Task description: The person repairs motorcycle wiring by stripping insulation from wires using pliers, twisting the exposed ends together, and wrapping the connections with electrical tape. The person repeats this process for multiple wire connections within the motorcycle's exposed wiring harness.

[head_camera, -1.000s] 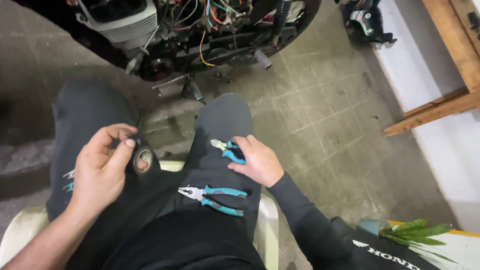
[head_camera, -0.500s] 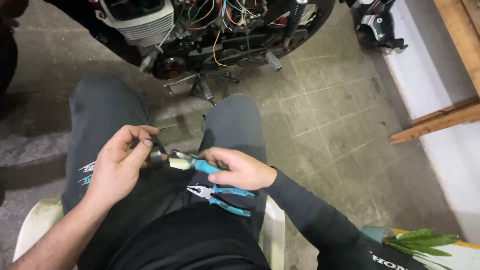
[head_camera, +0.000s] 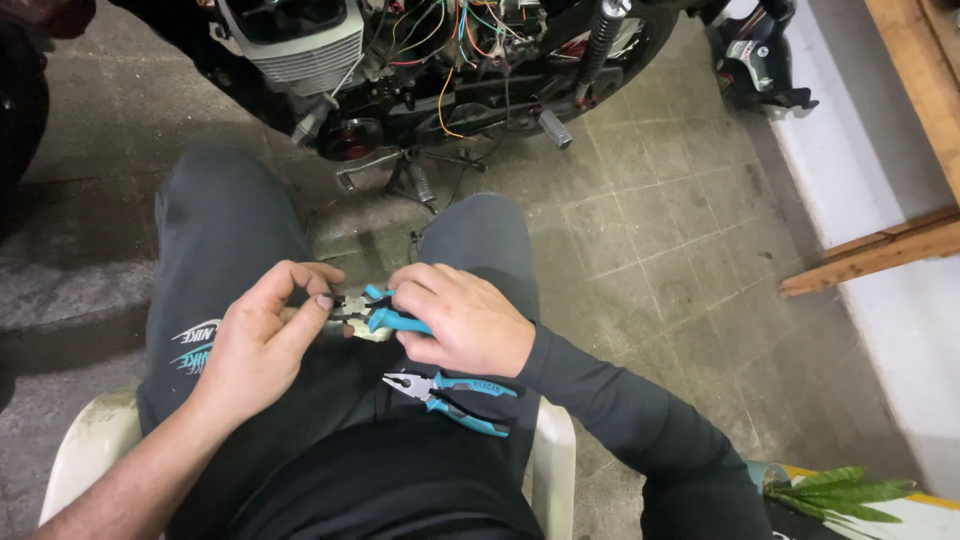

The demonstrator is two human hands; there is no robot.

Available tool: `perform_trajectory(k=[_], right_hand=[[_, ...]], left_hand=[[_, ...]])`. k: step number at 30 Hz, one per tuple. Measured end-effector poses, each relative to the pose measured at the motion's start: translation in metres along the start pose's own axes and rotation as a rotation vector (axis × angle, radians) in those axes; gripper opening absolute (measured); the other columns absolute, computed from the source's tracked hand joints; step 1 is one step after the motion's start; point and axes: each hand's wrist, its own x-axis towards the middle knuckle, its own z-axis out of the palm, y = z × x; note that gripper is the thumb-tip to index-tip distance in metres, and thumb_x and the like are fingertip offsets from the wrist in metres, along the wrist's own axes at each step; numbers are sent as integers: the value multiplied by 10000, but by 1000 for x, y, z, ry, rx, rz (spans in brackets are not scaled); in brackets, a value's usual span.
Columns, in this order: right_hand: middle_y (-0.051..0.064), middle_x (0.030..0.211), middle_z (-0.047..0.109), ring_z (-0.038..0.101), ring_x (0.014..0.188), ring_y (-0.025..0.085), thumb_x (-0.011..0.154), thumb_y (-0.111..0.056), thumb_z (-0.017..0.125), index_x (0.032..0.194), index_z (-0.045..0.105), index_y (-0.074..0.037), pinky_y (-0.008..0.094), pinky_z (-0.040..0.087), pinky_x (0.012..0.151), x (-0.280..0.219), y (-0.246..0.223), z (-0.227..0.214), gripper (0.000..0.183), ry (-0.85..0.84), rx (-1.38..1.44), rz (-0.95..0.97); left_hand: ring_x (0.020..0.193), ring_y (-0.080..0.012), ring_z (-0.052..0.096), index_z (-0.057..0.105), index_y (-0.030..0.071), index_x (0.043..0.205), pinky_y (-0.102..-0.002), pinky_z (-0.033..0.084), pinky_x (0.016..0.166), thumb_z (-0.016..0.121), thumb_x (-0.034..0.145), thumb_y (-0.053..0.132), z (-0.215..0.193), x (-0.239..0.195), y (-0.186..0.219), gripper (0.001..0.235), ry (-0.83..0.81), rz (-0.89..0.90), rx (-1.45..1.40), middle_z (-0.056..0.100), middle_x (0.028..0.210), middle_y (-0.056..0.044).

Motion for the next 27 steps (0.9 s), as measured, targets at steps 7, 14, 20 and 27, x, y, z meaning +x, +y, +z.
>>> perform_trajectory(k=[7, 14, 20, 27], right_hand=[[65, 1024, 648, 644, 901, 295, 771, -89, 787, 1092, 563, -48, 406, 518, 783, 0, 4, 6, 393, 129, -65, -53], [112, 947, 623, 648, 859, 331, 791, -222, 841, 1014, 529, -52, 430, 518, 734, -4, 16, 32, 420, 120, -89, -17], [104, 786, 614, 636, 748, 333, 839, -316, 820, 891, 531, -78, 458, 481, 642, -12, 12, 19, 378, -54, 91, 103], [76, 880, 604, 611, 843, 306, 794, -291, 807, 867, 550, -95, 417, 432, 713, -83, 12, 4, 332, 42, -80, 335]], left_hand=[[837, -118, 761, 530, 18, 986, -251, 587, 681, 557, 977, 49, 0, 1, 7, 42, -27, -52, -68, 704, 1229, -69], [760, -125, 774, 535, 9, 1006, -256, 580, 621, 562, 973, 59, 2, -3, 15, 66, -1, 7, 37, 714, 1196, -74], [686, -230, 732, 598, 25, 1103, -327, 561, 595, 615, 1004, 67, -8, -15, 11, 109, 127, 151, 340, 737, 1067, -90], [711, -210, 744, 656, 169, 1174, -369, 556, 594, 686, 866, 303, -35, -64, -1, 337, -79, 237, 913, 739, 1014, 43]])
